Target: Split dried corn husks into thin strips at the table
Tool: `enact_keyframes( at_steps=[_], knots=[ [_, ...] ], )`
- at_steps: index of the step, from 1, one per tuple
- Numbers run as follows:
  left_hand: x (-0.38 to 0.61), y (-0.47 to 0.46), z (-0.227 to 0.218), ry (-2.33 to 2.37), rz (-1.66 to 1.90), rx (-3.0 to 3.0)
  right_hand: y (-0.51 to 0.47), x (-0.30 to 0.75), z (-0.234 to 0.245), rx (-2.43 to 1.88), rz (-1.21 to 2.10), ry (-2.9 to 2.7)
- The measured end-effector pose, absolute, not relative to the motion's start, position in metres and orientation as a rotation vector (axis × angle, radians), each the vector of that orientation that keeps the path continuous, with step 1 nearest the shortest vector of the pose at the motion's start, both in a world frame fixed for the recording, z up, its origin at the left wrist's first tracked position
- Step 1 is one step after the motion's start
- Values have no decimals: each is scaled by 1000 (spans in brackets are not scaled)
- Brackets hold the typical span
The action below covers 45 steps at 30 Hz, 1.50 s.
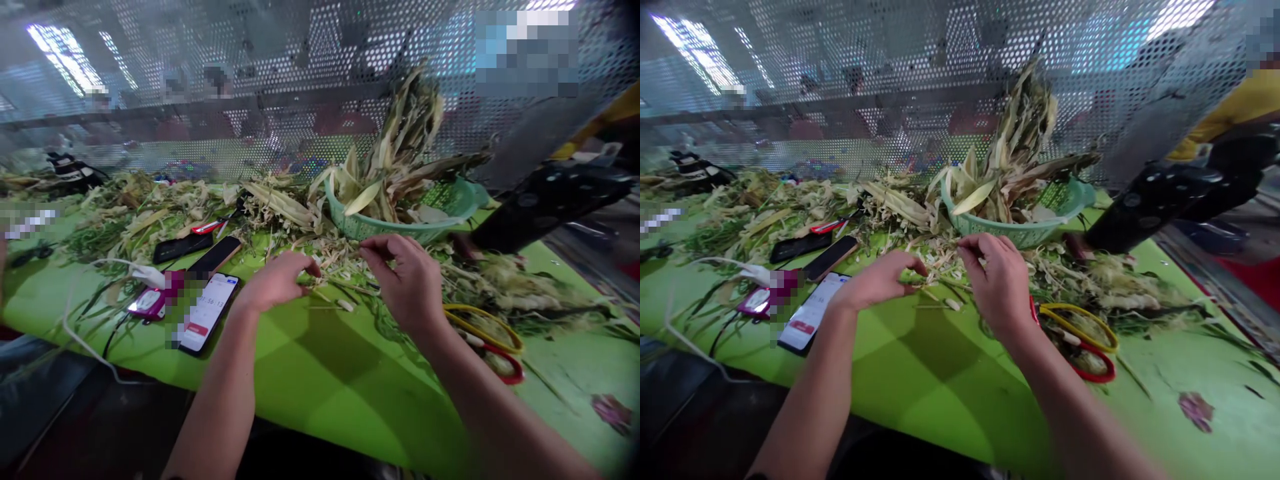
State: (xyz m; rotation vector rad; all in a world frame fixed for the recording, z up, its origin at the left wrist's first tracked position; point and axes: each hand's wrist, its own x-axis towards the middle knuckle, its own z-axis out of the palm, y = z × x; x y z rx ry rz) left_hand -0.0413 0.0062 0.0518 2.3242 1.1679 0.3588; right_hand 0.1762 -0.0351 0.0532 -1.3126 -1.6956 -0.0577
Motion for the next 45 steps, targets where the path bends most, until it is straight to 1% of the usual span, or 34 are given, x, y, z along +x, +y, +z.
enact_keyframes(
  at_steps=[4,7,9,12,16,20,26,29,36,45],
  knots=[
    [-36,8,44,1155,108,2408,-33,179,50,-1333,45,-1629],
    [-33,10,42,1150,89,2426,-32,180,49,-1334,90,-1608],
    [-32,11,40,1186,182,2405,-32,180,49,-1331,102,-1608],
    [-32,13,37,1217,439,2246,-31,180,50,-1328,105,-1614],
    [-30,12,41,1001,755,1828,-31,181,50,-1303,119,-1607],
    [-25,5,51,796,918,1494,-31,181,51,-1268,162,-1611],
    [-19,1,49,713,950,1194,-32,181,51,-1256,221,-1598],
    [-16,0,46,652,905,1125,-31,181,50,-1255,257,-1592],
    [-6,-3,47,668,891,1244,-33,179,53,-1215,364,-1641],
    [-1,2,38,782,963,1369,-34,178,59,-1219,335,-1758]
  ],
)
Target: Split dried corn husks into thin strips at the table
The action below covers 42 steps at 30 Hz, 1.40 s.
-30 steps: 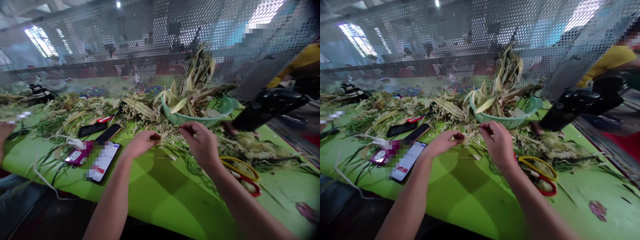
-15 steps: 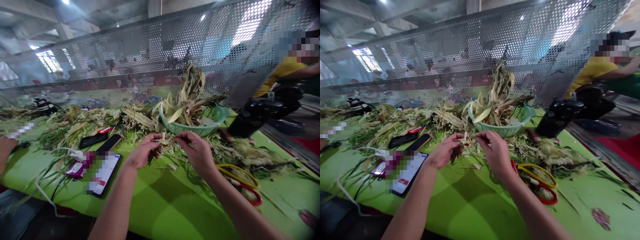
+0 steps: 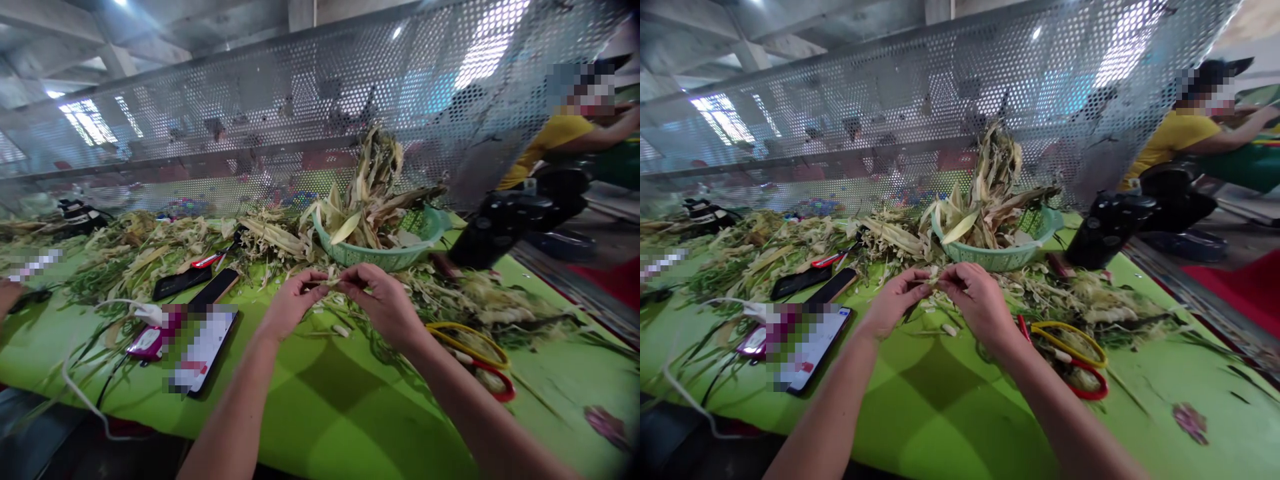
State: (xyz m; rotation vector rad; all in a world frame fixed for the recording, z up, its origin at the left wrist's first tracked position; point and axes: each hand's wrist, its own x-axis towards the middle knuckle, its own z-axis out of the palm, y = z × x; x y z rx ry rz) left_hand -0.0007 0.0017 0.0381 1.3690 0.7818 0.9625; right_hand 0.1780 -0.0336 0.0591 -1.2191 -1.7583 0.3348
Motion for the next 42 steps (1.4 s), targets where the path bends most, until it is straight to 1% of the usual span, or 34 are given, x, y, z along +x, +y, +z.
enact_keyframes(
  at_steps=[5,15,19,23,28,33,38,42],
  knots=[
    [3,-1,38,818,1017,1451,-33,181,62,-1242,281,-1867],
    [14,-4,32,812,1012,1376,-33,188,65,-1249,7,-2138],
    [20,-7,31,848,1039,1375,-33,190,64,-1259,-10,-2138],
    [22,-8,28,858,1109,1327,-34,186,61,-1325,55,-2027],
    [27,-8,28,809,1223,951,-35,177,57,-1330,245,-1808],
    [27,-9,32,673,1262,626,-33,172,54,-1180,726,-1626],
    [24,-6,33,609,1306,523,-33,164,47,-1122,1050,-1279],
    [23,-5,32,596,1364,467,-35,145,30,-1041,1336,-1221]
  ],
)
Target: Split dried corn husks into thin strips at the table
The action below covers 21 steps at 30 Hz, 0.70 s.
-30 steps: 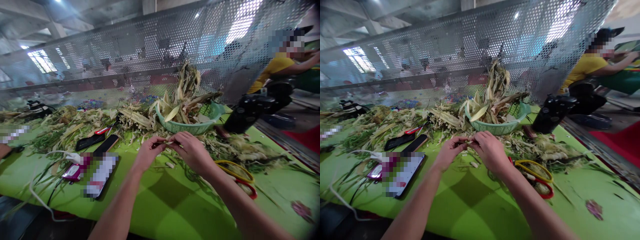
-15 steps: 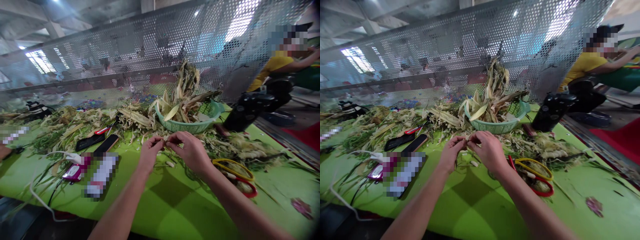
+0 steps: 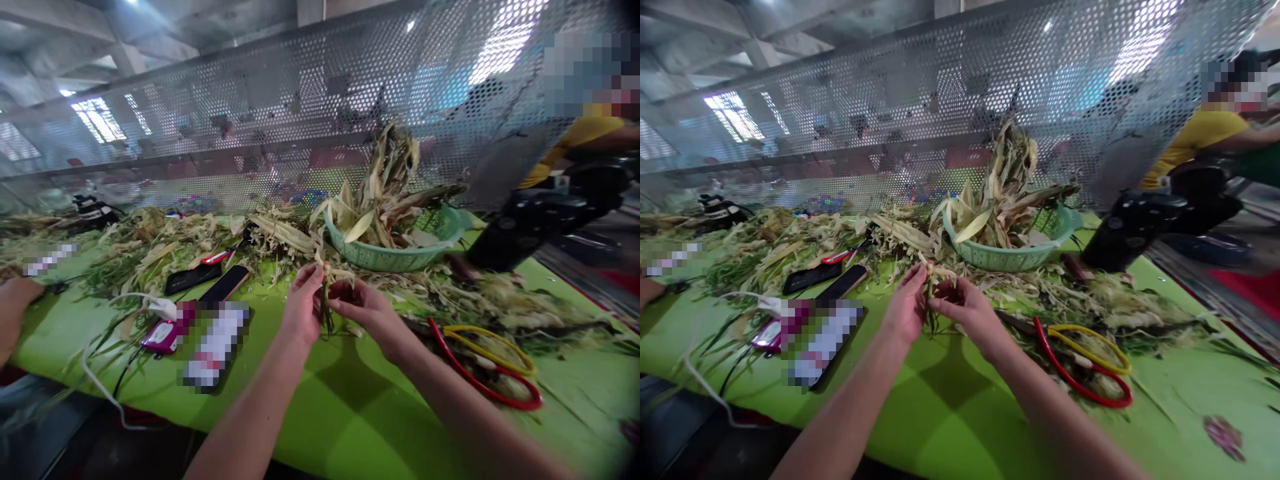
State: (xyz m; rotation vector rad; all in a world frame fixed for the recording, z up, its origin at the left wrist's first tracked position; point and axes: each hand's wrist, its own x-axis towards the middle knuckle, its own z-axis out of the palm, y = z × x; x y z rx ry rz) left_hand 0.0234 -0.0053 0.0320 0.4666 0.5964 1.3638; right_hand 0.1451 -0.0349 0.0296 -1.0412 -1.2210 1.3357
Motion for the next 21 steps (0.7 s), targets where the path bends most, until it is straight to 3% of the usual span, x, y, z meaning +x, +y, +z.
enact_keyframes(
  at_steps=[4,12,21],
  knots=[
    [23,-5,32,586,1400,422,-35,130,9,-1060,1291,-1358],
    [17,-6,39,538,1369,411,-29,151,17,-1490,538,-1784],
    [13,-15,46,576,1186,437,-23,168,16,-1451,410,-1730]
  ],
)
